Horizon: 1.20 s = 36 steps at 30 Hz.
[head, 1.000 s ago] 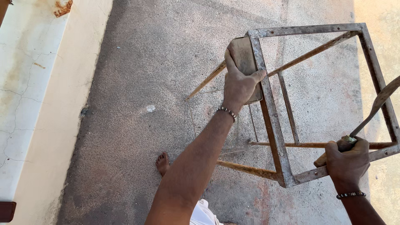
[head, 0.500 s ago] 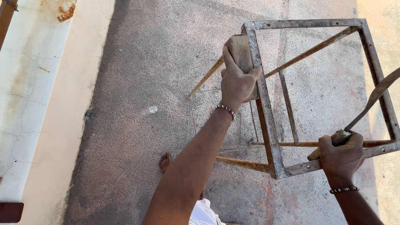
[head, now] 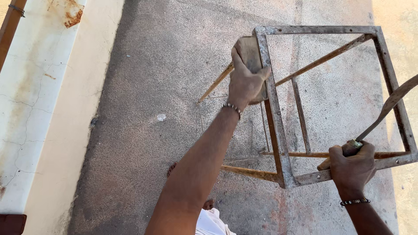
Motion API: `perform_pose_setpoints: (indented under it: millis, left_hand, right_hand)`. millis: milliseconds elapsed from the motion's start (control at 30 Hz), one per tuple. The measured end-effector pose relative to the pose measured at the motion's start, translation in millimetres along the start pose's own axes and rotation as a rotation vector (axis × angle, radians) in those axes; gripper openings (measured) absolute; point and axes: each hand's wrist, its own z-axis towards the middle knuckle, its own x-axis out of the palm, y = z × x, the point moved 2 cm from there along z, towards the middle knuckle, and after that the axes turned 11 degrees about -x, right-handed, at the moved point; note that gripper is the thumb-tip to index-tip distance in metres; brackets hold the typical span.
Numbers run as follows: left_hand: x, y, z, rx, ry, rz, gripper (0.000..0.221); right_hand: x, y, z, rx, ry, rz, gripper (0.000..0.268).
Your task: The person sands the metal frame using a sanding block. The person also handles a sickle and moves it across parts of the frame while continuing to sand.
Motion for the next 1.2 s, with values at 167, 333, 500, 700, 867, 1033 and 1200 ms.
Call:
perform_pose_setpoints:
  millis: [167, 333, 500, 700, 867, 1033, 1200]
  left_hand:
    - [2.1, 3.0, -33.8, -0.052, 0.012, 0.029, 0.111]
    - [19.8, 52.2, -163.4, 0.283, -0.031, -0.038, 0.111]
    - [11.3, 22.7, -58.0, -0.057, 0.013, 0.017, 0.111]
    - [5.0, 17.8, -83.7, -0.013, 0.017, -0.040, 0.110]
    - [12.8, 50.0, -190.8, 0.221, 0.019, 0.013, 0.112]
    - [7.1, 21.4, -85.2, -0.031, 0.095, -0.115, 0.114]
    - [14.9, 30.9, -92.6, 0.066, 0.045, -0.047, 0.113]
  right_hand:
    - [-1.1, 5.2, 3.1, 0.043, -0.005, 0.049, 0.035]
    - [-6.1, 4.5, 4.3, 0.057, 0.009, 0.055, 0.034]
    - [-6.9, 12.4, 5.5, 0.005, -0.028, 0.052, 0.031]
    - [-7.3, 13.9, 1.6, -0.005, -0.044, 0.137, 0.030]
    - [-3.8, 5.8, 4.5, -0.006, -0.074, 0.206, 0.028]
    - [1.0, 7.1, 21.8, -0.089, -0.107, 0.174, 0.028]
    - [-0.3, 10.5, 20.9, -0.084, -0.146, 0.262, 0.028]
